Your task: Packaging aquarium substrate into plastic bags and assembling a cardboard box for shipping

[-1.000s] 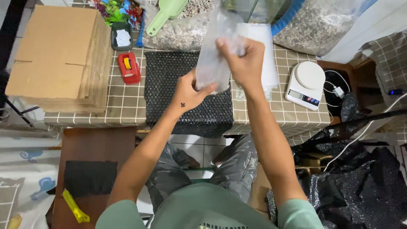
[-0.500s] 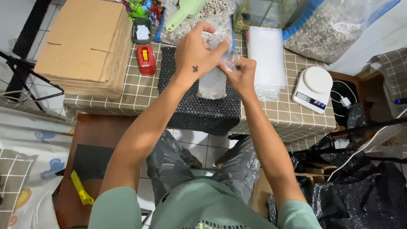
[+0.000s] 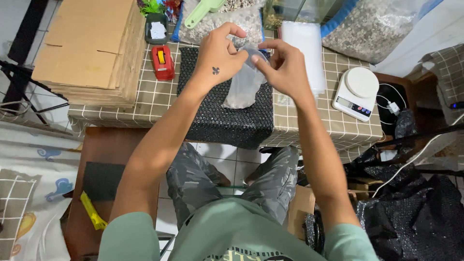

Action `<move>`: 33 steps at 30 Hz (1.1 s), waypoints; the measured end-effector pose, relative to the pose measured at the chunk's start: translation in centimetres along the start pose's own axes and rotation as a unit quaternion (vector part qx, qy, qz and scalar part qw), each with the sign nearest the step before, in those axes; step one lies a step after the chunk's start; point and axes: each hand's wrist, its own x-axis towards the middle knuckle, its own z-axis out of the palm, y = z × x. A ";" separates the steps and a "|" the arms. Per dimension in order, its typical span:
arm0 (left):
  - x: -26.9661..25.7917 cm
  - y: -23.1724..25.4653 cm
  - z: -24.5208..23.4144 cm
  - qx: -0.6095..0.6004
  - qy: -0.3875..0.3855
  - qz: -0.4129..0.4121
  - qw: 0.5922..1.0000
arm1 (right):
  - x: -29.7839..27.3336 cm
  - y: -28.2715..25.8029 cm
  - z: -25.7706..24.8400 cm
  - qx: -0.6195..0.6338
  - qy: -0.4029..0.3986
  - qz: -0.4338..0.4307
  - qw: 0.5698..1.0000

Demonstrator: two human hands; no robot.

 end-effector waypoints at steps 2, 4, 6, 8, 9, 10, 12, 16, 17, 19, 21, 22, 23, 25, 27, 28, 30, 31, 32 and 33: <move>-0.2 0.5 -0.3 0.006 -0.004 -0.012 1.000 | 0.6 -0.5 -0.9 -0.070 -0.037 0.008 0.997; -0.5 1.1 -0.5 0.048 -0.008 -0.044 0.998 | 1.4 -0.5 -1.4 -0.131 -0.114 0.012 0.985; -0.8 2.2 -0.5 0.083 -0.036 -0.093 0.992 | 2.4 -0.4 -1.6 -0.137 -0.146 0.004 0.980; -0.5 2.8 -0.3 0.117 -0.066 -0.140 0.981 | 3.3 -0.1 -2.1 -0.143 -0.175 -0.003 0.974; 0.0 2.8 0.0 0.118 -0.090 -0.169 0.974 | 3.8 0.2 -2.5 -0.170 -0.178 -0.012 0.969; 0.6 2.8 0.3 0.119 -0.114 -0.198 0.966 | 4.3 0.4 -3.0 -0.197 -0.181 -0.020 0.963; 1.9 1.9 -0.1 0.113 -0.094 -0.193 0.970 | 5.1 0.2 -4.1 -0.208 -0.200 -0.012 0.957; 3.8 -0.9 -0.3 0.121 -0.075 -0.127 0.982 | 6.1 -1.2 -6.1 -0.198 -0.255 0.004 0.946; 3.8 -0.7 -0.4 0.121 -0.075 -0.126 0.982 | 6.1 -2.4 -6.4 -0.199 -0.254 0.005 0.946; 3.9 -0.4 -0.7 0.083 -0.089 -0.107 0.987 | 6.1 -4.9 -7.0 -0.240 -0.306 0.083 0.918; 4.1 -1.1 -0.5 0.086 -0.099 -0.095 0.987 | 6.4 -4.9 -6.6 -0.239 -0.319 0.132 0.908; 4.2 -1.5 -0.5 0.089 -0.110 -0.082 0.987 | 6.6 -4.9 -6.4 -0.237 -0.331 0.180 0.896; 4.3 -1.8 -0.4 0.089 -0.110 -0.082 0.987 | 6.3 -5.2 -6.1 -0.237 -0.331 0.180 0.896; 4.5 -2.3 -0.4 0.102 -0.097 -0.075 0.987 | 6.0 -6.0 -5.7 -0.254 -0.281 0.195 0.905; 4.7 -2.3 -0.7 0.099 -0.100 -0.071 0.987 | 5.8 -5.9 -5.5 -0.249 -0.272 0.192 0.910; 4.8 -2.4 -0.9 0.096 -0.105 -0.067 0.988 | 5.7 -5.9 -5.4 -0.242 -0.263 0.189 0.915; 4.9 -1.8 -1.4 0.103 -0.108 -0.072 0.986 | 5.6 -5.7 -5.4 -0.227 -0.260 0.185 0.920; 4.9 -1.6 -1.6 0.109 -0.113 -0.077 0.985 | 5.6 -5.6 -5.4 -0.213 -0.257 0.184 0.925; 5.0 -1.8 -1.6 0.109 -0.112 -0.077 0.985 | 5.6 -5.1 -5.3 -0.213 -0.258 0.183 0.925; 5.1 -1.9 -1.6 0.107 -0.112 -0.085 0.984 | 5.5 -4.5 -5.2 -0.196 -0.251 0.191 0.928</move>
